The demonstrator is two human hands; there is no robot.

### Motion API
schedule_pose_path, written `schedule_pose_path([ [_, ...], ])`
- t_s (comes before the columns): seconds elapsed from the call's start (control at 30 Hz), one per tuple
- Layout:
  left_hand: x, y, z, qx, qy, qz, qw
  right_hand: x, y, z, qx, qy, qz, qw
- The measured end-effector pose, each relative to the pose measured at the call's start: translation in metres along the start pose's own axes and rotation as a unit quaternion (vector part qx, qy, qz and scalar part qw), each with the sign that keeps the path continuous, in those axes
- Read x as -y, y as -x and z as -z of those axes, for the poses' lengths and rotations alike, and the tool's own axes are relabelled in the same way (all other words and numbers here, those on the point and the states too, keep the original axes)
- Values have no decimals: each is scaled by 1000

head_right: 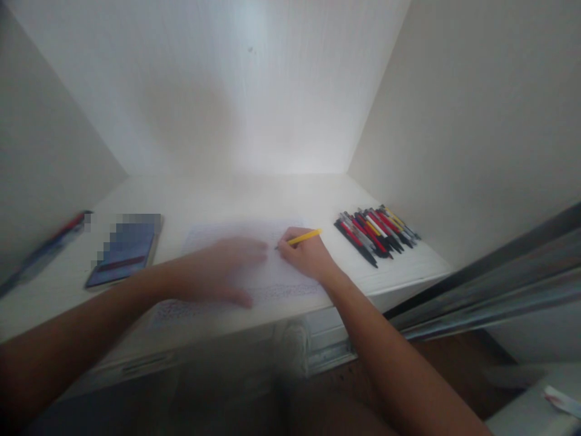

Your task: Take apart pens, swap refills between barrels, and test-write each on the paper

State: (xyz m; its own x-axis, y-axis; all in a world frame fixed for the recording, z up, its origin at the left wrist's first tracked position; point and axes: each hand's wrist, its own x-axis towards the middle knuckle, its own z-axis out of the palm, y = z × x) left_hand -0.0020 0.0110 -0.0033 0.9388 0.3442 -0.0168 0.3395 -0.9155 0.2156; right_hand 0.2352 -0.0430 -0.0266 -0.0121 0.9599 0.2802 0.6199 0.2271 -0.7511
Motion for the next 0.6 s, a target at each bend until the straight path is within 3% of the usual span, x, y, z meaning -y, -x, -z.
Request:
schedule_pose_path([
  [0.6,0,0,1,3,-5,-1,1000,-1,0,1,-1,-20,11,1000],
])
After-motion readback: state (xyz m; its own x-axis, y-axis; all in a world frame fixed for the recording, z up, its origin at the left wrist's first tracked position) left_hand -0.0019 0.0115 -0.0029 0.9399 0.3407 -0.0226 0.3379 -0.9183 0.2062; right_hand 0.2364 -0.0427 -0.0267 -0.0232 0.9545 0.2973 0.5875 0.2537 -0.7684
